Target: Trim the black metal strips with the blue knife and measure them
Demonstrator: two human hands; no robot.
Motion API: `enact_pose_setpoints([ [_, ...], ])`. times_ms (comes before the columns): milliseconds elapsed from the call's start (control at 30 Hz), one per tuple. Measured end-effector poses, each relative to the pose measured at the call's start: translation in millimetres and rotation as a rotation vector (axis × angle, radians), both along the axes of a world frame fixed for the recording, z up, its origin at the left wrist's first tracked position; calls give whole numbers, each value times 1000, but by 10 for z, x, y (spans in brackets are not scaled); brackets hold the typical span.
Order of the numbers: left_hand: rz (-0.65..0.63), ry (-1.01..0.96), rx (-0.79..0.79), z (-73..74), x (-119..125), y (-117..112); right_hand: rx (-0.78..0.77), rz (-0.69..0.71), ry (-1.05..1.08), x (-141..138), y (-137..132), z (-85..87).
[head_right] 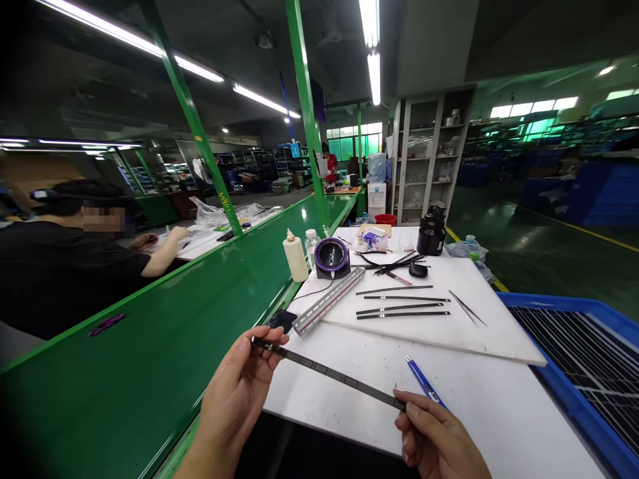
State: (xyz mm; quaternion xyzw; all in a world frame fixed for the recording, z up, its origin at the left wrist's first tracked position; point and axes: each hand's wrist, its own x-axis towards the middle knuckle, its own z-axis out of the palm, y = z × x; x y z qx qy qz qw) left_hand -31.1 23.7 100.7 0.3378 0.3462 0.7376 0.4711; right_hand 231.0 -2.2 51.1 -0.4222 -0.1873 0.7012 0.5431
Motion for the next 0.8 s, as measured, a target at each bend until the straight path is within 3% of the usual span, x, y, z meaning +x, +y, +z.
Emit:
enact_pose_setpoints([
  [100,3,148,-50,-38,-104,39,14,-11,-30,99,51,-52],
  [167,57,475,-129,-103,-222,138,55,-71,-95,229,101,-77],
  [233,174,1052,-255,-206,-339,309,105,-163,-165,381,146,-85],
  [300,234,1224,-322,-341,-416,529,134,-234,-200,510,173,-79],
  [433,219,1352,-407,-603,-445,930,162,-282,-224,617,165,-69],
  [533,202,1403,-421,-703,-440,1073,195,-272,-275,628,137,-103],
  [633,213,1420,-411,-686,-447,1083,231,-232,-360,650,142,-173],
  [800,156,1386,-338,-482,-466,973,285,-136,-527,613,247,-216],
])
